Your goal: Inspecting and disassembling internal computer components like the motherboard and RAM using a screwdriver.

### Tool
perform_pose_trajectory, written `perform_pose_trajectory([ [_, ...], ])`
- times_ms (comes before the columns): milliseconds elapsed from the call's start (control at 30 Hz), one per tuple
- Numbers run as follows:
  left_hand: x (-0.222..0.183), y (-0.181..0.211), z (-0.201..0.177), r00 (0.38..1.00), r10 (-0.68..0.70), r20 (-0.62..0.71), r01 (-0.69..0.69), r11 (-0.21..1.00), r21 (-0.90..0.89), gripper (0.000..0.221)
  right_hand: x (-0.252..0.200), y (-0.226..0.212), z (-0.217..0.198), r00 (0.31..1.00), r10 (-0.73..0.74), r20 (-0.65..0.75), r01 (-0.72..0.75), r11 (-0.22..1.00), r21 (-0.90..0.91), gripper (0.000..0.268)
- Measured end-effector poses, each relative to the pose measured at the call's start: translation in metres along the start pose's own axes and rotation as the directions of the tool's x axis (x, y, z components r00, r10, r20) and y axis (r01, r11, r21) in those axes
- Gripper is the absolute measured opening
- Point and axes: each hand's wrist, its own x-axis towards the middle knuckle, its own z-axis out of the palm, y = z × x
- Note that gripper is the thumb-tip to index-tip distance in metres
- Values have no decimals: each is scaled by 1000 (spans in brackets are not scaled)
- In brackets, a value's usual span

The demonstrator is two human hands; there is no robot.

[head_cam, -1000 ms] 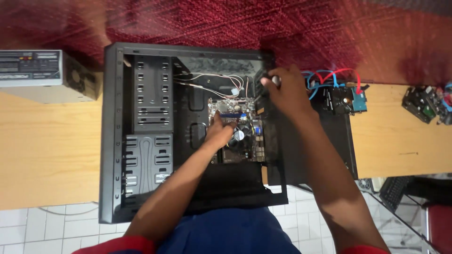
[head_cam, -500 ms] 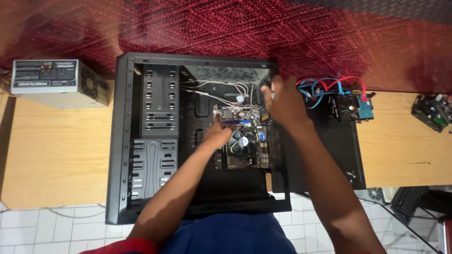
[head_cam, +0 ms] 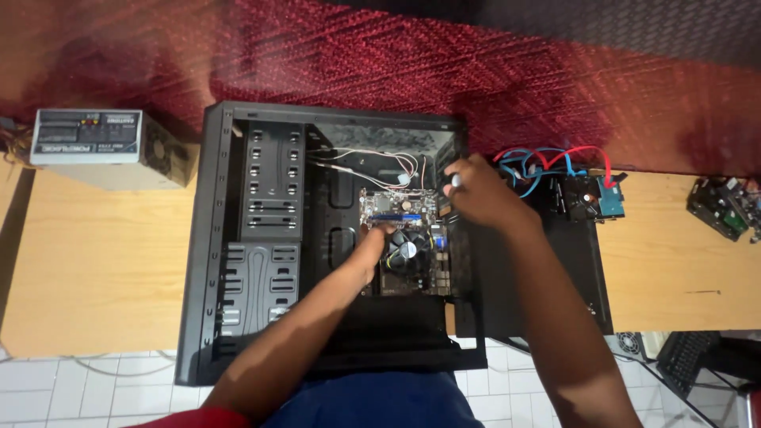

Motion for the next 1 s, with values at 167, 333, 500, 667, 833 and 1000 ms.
perform_pose_trajectory([
  [167, 8, 2, -1, 998, -60, -11, 61, 995, 76, 97, -6, -49, -22, 935, 317, 159, -315, 948, -38, 50],
  [333, 13, -13, 2, 998, -55, -7, 54, 954, 294, 92, 5, -40, -12, 881, 463, 97, -450, 883, -134, 52],
  [500, 3, -7, 4, 997, -69, -17, 71, 957, 281, 93, 15, -35, -19, 865, 486, 123, -463, 868, -177, 41],
  [667, -1, -5, 10, 997, -73, -12, 73, 956, 285, 91, 17, -14, -12, 859, 441, 259, -482, 868, 120, 46],
  [833, -8, -1, 10, 998, -55, 7, 51, 955, 291, 81, 19, -29, -22, 830, 479, 285, -473, 876, -94, 51],
  [1000, -10, -2, 7, 999, -52, 9, 46, 945, 323, 76, 20, -39, -27, 782, 557, 279, -493, 827, -269, 64],
])
